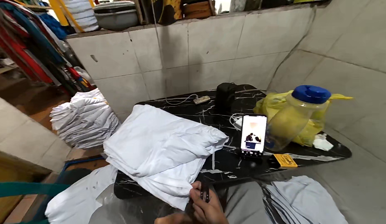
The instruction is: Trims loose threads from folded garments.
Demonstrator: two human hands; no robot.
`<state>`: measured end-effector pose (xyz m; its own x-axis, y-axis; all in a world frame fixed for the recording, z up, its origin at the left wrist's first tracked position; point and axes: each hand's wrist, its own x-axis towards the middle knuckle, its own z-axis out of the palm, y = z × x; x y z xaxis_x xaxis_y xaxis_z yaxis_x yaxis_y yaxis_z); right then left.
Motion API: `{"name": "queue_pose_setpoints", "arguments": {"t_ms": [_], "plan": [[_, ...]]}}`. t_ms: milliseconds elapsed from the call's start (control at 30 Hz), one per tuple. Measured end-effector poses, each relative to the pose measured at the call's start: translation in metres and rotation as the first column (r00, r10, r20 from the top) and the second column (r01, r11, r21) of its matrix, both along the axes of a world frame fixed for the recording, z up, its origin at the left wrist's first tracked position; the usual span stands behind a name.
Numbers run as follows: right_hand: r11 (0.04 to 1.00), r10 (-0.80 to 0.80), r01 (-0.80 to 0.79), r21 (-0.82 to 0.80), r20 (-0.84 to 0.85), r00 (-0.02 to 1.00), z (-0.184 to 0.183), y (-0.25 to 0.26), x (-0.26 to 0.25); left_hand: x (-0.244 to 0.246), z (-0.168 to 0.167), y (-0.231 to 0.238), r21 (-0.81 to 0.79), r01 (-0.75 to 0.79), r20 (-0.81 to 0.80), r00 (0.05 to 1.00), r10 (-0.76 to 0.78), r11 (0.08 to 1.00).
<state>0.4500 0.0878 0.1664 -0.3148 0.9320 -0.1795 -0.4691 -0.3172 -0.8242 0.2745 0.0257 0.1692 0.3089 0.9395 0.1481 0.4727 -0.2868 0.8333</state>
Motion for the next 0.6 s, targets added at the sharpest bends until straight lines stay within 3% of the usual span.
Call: {"name": "queue_pose_setpoints", "arguments": {"t_ms": [100, 233, 367, 467, 533, 600], "plan": [[1.0, 0.006, -0.006, -0.022, 0.009, 1.0, 0.001, -0.001, 0.001, -0.005, 0.012, 0.006, 0.226, -0.193, 0.104, 0.979, 0.174, 0.955], [0.999, 0.007, -0.005, -0.047, 0.03, 1.0, 0.006, -0.002, 0.003, -0.007, 0.019, 0.019, 0.361, -0.332, 0.065, 0.941, 0.332, 0.872], [1.0, 0.001, 0.001, -0.023, 0.074, 0.997, 0.005, -0.005, 0.003, -0.005, 0.009, 0.032, 0.462, -0.346, -0.028, 0.915, 0.403, 0.817], [1.0, -0.01, 0.009, 0.008, 0.083, 0.996, 0.003, -0.004, 0.003, -0.003, -0.002, 0.035, 0.63, -0.267, -0.089, 0.908, 0.41, 0.729], [0.999, -0.013, 0.009, 0.045, 0.097, 0.995, 0.001, -0.003, 0.006, 0.006, -0.001, 0.026, 0.603, -0.175, -0.175, 0.923, 0.343, 0.778], [0.997, -0.023, 0.013, 0.08, 0.115, 0.993, 0.0, -0.001, 0.009, 0.017, 0.001, 0.015, 0.373, -0.055, -0.193, 0.972, 0.136, 0.926]]}}
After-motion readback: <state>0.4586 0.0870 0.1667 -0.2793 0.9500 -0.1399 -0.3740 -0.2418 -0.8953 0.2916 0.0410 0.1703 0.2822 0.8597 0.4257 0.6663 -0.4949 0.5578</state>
